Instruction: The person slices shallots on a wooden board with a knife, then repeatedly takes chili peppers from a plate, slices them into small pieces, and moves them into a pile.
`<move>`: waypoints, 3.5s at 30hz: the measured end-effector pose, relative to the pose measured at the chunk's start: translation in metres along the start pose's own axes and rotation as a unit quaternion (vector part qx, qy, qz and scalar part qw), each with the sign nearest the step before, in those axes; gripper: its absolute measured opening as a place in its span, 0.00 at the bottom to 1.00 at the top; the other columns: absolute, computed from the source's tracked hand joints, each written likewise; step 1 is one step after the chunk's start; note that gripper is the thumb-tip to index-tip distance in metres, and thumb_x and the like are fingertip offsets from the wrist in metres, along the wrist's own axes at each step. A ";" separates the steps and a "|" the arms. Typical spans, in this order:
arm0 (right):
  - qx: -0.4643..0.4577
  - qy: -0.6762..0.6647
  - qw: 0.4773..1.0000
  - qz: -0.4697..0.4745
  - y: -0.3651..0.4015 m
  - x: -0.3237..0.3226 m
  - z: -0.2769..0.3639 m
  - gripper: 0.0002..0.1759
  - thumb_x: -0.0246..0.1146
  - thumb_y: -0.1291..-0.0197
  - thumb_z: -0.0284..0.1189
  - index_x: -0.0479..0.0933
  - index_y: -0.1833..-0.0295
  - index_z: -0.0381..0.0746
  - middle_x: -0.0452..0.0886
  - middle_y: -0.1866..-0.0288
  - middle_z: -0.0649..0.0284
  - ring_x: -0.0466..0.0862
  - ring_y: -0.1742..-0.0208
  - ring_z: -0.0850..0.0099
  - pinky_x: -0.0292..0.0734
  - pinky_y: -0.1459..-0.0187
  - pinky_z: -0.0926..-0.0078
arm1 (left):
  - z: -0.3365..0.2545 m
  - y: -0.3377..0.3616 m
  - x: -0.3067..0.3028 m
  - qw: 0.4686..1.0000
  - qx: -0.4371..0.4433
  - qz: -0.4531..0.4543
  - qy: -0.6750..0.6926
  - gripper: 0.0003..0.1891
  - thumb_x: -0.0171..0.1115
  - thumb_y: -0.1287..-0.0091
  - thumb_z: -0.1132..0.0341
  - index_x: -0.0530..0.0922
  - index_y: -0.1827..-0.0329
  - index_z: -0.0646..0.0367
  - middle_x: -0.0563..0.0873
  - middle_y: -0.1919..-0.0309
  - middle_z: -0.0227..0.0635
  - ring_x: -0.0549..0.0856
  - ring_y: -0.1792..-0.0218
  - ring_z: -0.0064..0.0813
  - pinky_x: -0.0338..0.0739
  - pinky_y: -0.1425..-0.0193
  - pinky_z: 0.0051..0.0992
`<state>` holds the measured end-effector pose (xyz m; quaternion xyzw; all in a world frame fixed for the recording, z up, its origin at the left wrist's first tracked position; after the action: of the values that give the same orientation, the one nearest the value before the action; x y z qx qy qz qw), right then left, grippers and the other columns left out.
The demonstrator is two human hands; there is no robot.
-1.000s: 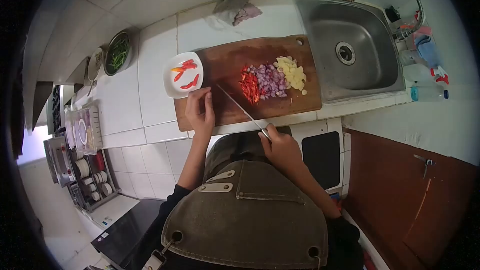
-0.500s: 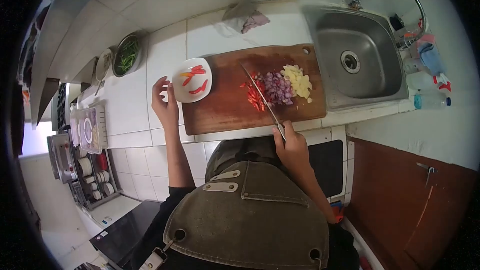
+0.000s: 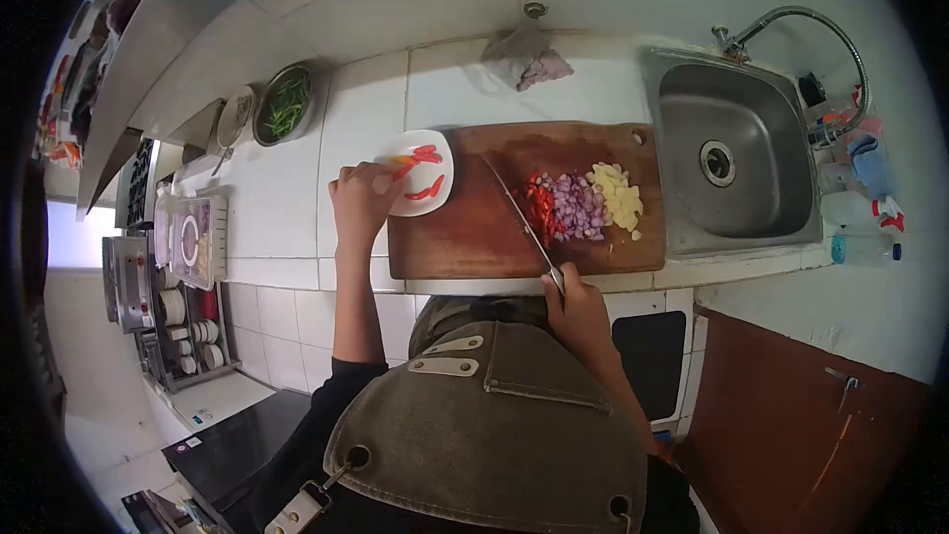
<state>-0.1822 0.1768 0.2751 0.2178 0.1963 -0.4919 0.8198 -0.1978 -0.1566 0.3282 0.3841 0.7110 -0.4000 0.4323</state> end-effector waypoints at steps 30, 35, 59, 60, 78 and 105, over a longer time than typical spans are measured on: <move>-0.003 0.115 0.993 -0.017 0.025 -0.008 0.004 0.11 0.58 0.27 0.33 0.68 0.59 0.36 0.76 0.78 0.49 0.79 0.75 0.41 0.69 0.73 0.47 | -0.117 0.073 0.049 0.957 0.203 0.030 0.206 0.05 0.70 0.42 0.70 0.88 0.62 0.54 0.86 0.60 0.29 0.83 0.57 0.34 0.75 0.53 0.34; -0.004 0.117 0.993 -0.019 0.027 -0.009 -0.001 0.13 0.56 0.26 0.36 0.69 0.55 0.36 0.78 0.79 0.46 0.82 0.74 0.42 0.75 0.72 0.45 | -0.113 0.074 0.051 0.948 0.186 0.002 0.257 0.08 0.73 0.43 0.72 0.89 0.60 0.57 0.87 0.61 0.32 0.84 0.58 0.36 0.79 0.53 0.34; 0.018 0.193 0.981 0.013 0.002 0.011 0.008 0.15 0.56 0.28 0.36 0.72 0.50 0.33 0.79 0.79 0.43 0.82 0.75 0.42 0.77 0.71 0.47 | -0.109 0.069 0.058 0.947 0.140 0.028 0.286 0.07 0.70 0.40 0.74 0.87 0.59 0.59 0.87 0.59 0.36 0.85 0.57 0.40 0.77 0.49 0.36; 0.025 0.197 0.980 0.006 0.003 0.011 0.006 0.15 0.57 0.28 0.36 0.72 0.50 0.33 0.79 0.79 0.42 0.82 0.74 0.42 0.77 0.71 0.47 | -0.110 0.070 0.059 0.948 0.142 0.035 0.281 0.07 0.70 0.40 0.74 0.87 0.59 0.59 0.87 0.59 0.37 0.85 0.57 0.40 0.78 0.49 0.36; 0.006 0.128 0.991 0.034 0.026 -0.003 0.014 0.11 0.58 0.28 0.31 0.71 0.54 0.32 0.77 0.77 0.46 0.80 0.73 0.41 0.71 0.71 0.48 | -0.112 0.071 0.055 0.942 0.159 -0.001 0.294 0.07 0.70 0.41 0.73 0.84 0.61 0.60 0.85 0.59 0.35 0.84 0.56 0.39 0.78 0.52 0.36; -0.036 0.137 0.990 0.002 0.021 0.003 0.013 0.16 0.58 0.27 0.36 0.74 0.51 0.30 0.79 0.78 0.44 0.80 0.75 0.40 0.74 0.69 0.45 | -0.108 0.072 0.058 0.939 0.146 -0.004 0.312 0.06 0.68 0.38 0.76 0.83 0.59 0.63 0.86 0.59 0.40 0.84 0.57 0.44 0.79 0.51 0.37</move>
<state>-0.1609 0.1764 0.2878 0.2539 0.3237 -0.4489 0.7933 -0.1860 -0.0203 0.2903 0.5454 0.7456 -0.3615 0.1266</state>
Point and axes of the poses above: each hand's wrist, its own y-axis away from the middle knuckle, its own x-axis out of the palm, z = x × y, the point moved 9 cm from there along -y, towards the middle knuckle
